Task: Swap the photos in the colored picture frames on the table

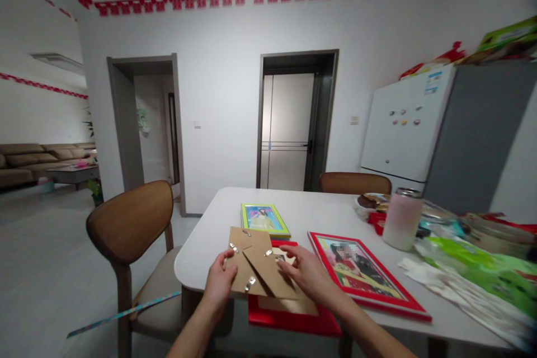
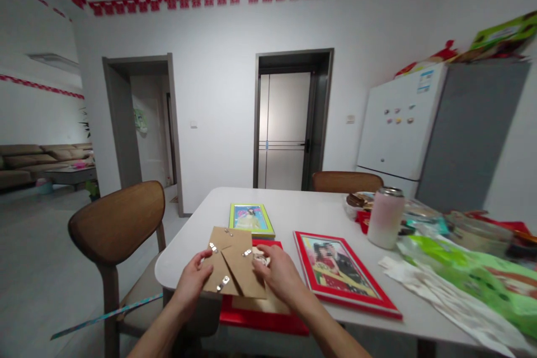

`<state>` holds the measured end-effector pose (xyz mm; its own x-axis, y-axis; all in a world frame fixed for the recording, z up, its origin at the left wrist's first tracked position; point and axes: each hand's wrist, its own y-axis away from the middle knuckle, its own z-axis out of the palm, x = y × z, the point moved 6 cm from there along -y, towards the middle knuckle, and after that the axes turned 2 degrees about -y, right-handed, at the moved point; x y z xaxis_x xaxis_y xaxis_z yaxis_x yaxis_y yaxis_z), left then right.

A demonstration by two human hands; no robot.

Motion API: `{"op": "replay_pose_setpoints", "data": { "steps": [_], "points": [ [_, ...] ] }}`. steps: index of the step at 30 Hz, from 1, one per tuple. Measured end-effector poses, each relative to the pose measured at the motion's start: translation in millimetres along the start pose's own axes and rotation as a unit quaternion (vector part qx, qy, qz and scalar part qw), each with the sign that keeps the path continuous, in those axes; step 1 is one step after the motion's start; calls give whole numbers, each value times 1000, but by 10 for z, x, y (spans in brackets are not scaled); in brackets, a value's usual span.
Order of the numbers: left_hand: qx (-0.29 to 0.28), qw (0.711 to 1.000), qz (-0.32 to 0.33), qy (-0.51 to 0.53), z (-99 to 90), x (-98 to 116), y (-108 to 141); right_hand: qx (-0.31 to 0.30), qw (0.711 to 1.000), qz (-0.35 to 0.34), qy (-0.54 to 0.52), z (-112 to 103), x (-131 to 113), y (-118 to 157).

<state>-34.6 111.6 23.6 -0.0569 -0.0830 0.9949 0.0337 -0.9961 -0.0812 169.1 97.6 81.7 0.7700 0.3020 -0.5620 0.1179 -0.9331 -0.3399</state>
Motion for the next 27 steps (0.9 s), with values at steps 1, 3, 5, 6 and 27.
{"op": "replay_pose_setpoints", "data": {
  "steps": [1,3,5,6,27],
  "points": [
    [5,1000,-6,-10,-128,-3,-15,7,999,18,29,3,124,-6],
    [13,999,-18,-40,-368,-13,-35,4,994,57,95,28,384,-2],
    [20,996,-29,-82,-547,-36,-58,-14,986,86,143,73,574,21],
    [24,993,-32,-107,-613,-50,-73,-23,983,96,158,96,630,35],
    [-125,900,276,-312,1071,540,610,-17,823,225,-521,-4,412,159]
  ]
}}
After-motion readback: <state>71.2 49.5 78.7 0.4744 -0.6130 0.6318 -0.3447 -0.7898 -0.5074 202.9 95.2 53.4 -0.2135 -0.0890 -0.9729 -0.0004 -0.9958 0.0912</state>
